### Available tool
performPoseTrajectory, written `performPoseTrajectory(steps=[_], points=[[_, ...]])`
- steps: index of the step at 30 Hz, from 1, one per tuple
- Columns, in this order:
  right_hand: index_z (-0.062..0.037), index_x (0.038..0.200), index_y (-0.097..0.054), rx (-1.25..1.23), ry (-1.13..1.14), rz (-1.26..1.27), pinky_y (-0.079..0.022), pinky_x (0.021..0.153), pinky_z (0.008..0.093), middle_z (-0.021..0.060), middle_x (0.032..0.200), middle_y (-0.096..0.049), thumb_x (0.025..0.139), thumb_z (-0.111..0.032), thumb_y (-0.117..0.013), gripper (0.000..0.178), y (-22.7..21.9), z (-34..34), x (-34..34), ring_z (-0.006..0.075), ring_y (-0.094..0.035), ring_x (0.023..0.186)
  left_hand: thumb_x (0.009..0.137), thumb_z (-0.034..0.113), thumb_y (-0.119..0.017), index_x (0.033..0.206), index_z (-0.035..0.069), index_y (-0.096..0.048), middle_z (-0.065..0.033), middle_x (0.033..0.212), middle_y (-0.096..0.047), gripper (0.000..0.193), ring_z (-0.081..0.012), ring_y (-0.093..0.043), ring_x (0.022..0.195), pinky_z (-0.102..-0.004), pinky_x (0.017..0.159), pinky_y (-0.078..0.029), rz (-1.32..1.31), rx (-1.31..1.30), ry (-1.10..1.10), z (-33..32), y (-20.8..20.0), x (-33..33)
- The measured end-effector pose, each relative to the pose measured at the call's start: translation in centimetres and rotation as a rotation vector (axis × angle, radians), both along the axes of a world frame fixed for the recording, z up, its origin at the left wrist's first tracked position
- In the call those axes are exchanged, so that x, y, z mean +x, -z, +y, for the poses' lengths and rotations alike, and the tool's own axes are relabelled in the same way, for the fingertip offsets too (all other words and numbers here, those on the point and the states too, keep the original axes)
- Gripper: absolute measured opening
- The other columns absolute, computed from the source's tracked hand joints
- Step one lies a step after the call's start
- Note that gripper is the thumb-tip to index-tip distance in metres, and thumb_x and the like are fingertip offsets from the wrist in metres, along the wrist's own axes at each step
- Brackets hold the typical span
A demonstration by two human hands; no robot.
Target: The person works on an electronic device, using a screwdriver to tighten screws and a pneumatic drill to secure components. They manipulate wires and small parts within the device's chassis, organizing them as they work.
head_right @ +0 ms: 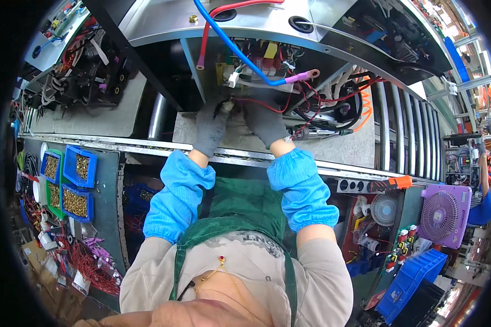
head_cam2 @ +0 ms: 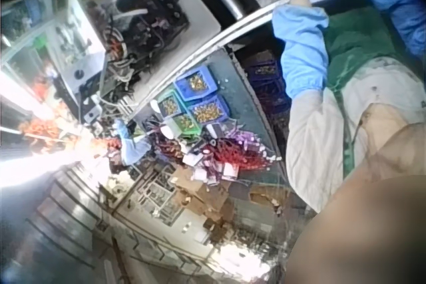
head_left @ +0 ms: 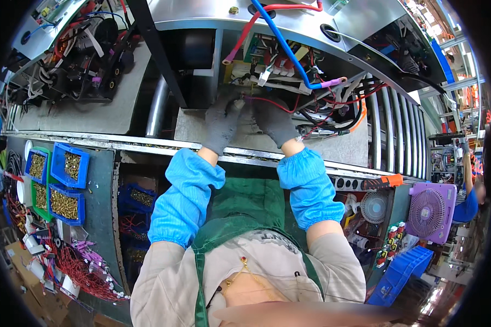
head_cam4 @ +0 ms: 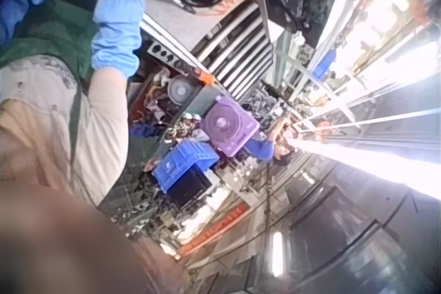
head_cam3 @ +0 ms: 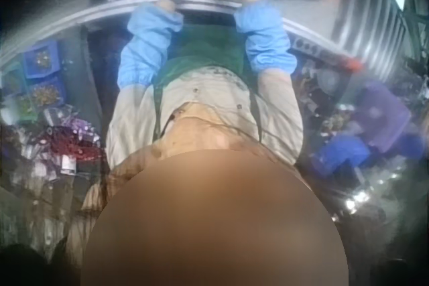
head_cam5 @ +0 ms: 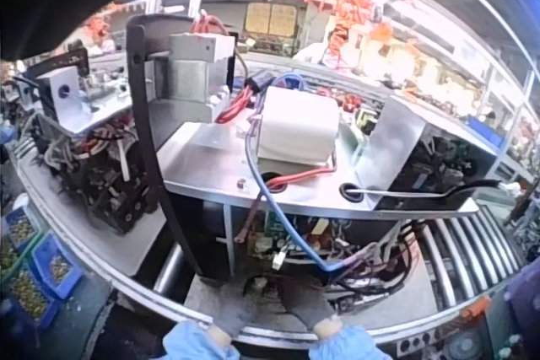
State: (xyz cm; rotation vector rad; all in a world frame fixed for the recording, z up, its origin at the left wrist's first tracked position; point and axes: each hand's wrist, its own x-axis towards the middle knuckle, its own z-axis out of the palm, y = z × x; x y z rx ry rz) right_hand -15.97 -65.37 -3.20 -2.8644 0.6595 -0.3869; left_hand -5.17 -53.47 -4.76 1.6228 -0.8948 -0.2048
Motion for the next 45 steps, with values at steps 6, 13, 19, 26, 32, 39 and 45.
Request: performPoseTrajectory(steps=[6,13,19,26,32,39,45], points=[[-0.0099,0.098,-0.063,0.056,-0.067,-0.038,-0.048,0.071,0.0434,0.0154,0.093,-0.062,0.078,-0.013,-0.056,0.022,-0.8,-0.3,-0.5,0.0341,-0.060,0.084,0.086,0.024,-0.061,0.103,0.008,-0.062,-0.0129,0.087,-0.065,0.023,-0.0250,-0.064,0.075,-0.0328,0.066,-0.050,-0.034,0.093,-0.042,-1.1,1.0,0.3],[-0.0101,0.101,-0.062,0.072,-0.122,-0.150,-0.049,0.072,0.0429,0.0142,0.093,-0.061,0.075,-0.010,-0.058,0.026,0.4,-1.0,-1.3,0.0336,-0.059,0.086,0.086,0.027,-0.061,0.104,0.010,-0.062,-0.0119,0.082,-0.065,0.025,-0.0243,-0.064,0.070,-0.0351,0.062,-0.050,-0.271,0.058,-0.064,-1.5,1.7,0.8],[-0.0102,0.102,-0.062,0.059,-0.107,-0.145,-0.049,0.074,0.0431,0.0145,0.096,-0.061,0.074,-0.008,-0.059,0.028,0.5,-0.8,-1.5,0.0338,-0.059,0.088,0.088,0.028,-0.059,0.110,0.007,-0.059,-0.0105,0.077,-0.063,0.030,-0.0197,-0.063,0.065,-0.0303,0.057,-0.050,-0.075,0.075,0.034,-1.7,2.6,1.2],[-0.0136,0.106,-0.062,0.395,0.106,-0.076,-0.050,0.076,0.0422,0.0128,0.099,-0.063,0.073,-0.016,-0.061,0.033,-2.9,1.7,-2.4,0.0315,-0.060,0.089,0.090,0.028,-0.056,0.114,0.004,-0.056,-0.0058,0.074,-0.060,0.033,-0.0111,-0.057,0.060,-0.0260,0.055,-0.049,0.002,-0.019,0.102,-1.5,2.8,1.8],[-0.0174,0.111,-0.059,0.236,0.010,-0.313,-0.051,0.073,0.0406,0.0107,0.098,-0.063,0.075,-0.022,-0.062,0.036,0.4,-0.6,-2.0,0.0296,-0.062,0.087,0.092,0.030,-0.053,0.105,0.002,-0.055,-0.0104,0.078,-0.059,0.031,-0.0186,-0.060,0.064,-0.0320,0.058,-0.048,0.302,-0.068,0.195,-0.7,-1.2,0.6],[-0.0146,0.103,-0.063,-0.008,0.023,-0.180,-0.051,0.070,0.0406,0.0098,0.094,-0.064,0.083,-0.024,-0.059,0.023,-0.6,-1.8,-2.0,0.0286,-0.062,0.086,0.094,0.027,-0.051,0.110,0.002,-0.054,-0.0056,0.075,-0.059,0.030,-0.0118,-0.058,0.061,-0.0253,0.055,-0.049,0.350,-0.119,0.270,-1.0,0.0,1.1],[-0.0144,0.088,-0.067,-0.160,0.122,-0.344,-0.049,0.062,0.0416,0.0114,0.086,-0.063,0.078,-0.031,-0.062,0.020,2.4,-2.7,-0.5,0.0305,-0.060,0.075,0.091,0.025,-0.052,0.108,0.008,-0.055,-0.0142,0.088,-0.060,0.025,-0.0296,-0.060,0.081,-0.0380,0.069,-0.048,0.017,-0.064,0.237,-1.6,1.5,1.0]])
